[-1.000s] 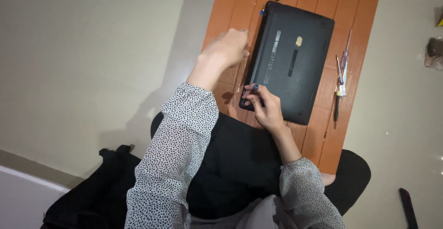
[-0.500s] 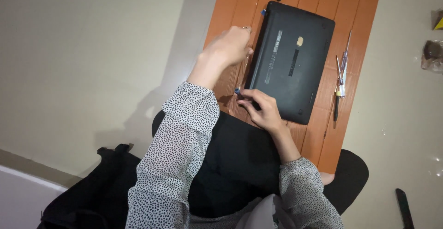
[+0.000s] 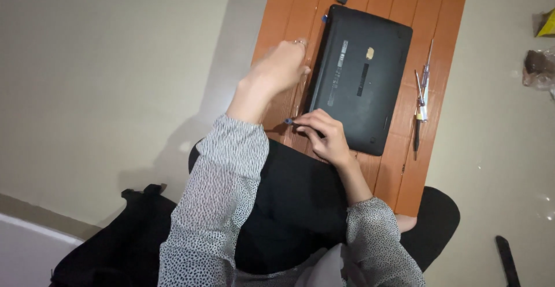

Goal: Finalizing the assembly of a laptop by fastening the screws on the bottom cover using a screwdriver.

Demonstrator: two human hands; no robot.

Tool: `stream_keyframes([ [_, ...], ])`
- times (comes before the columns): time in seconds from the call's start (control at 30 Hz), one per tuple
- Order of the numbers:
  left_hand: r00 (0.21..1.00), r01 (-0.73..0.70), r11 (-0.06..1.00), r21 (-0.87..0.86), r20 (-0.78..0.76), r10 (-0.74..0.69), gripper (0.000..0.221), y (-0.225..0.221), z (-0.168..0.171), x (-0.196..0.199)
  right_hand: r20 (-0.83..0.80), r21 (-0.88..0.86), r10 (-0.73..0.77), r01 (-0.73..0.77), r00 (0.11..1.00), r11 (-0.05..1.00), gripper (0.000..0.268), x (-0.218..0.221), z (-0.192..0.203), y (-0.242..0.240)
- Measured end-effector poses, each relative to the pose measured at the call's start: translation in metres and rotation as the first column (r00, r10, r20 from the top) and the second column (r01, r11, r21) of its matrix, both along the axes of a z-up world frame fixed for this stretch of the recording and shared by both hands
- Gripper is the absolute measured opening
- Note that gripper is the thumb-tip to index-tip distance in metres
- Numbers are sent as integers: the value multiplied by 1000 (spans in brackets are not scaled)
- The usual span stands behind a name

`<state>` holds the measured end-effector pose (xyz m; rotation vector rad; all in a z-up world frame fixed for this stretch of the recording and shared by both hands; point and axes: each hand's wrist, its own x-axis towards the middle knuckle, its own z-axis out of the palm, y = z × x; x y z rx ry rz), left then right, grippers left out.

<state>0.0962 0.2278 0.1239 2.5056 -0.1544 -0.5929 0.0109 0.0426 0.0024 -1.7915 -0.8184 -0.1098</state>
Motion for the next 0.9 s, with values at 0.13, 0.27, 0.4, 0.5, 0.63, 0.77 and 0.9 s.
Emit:
stream_keyframes([
  [0.13,994,66,998,-24,84,-64,41,7,21,-49,12,7,34,-34,999,999,12,3,-4,-3],
  [0.27,992,95,983,-160,93,-81,38,8,35,-96,19,-23,7,-7,1000,1000,14,6,-11,-7],
  [0.4,995,28,998,-58,96,-23,20,9,13,-109,-24,-2,53,-53,998,999,15,5,-1,-4],
  [0.5,995,7,1000,6,102,-8,19,6,3,-104,-42,-38,30,-31,999,999,14,3,7,-5],
  [0.63,994,-4,1000,20,105,2,21,4,-3,-100,-138,-2,34,-34,990,999,19,1,22,-9],
  [0.77,995,-11,999,49,96,6,23,4,-7,-100,-135,-22,50,-54,989,998,18,3,19,-9],
  [0.9,993,12,1000,22,121,-15,23,1,7,-104,-89,-58,42,-47,995,997,16,5,15,-10],
])
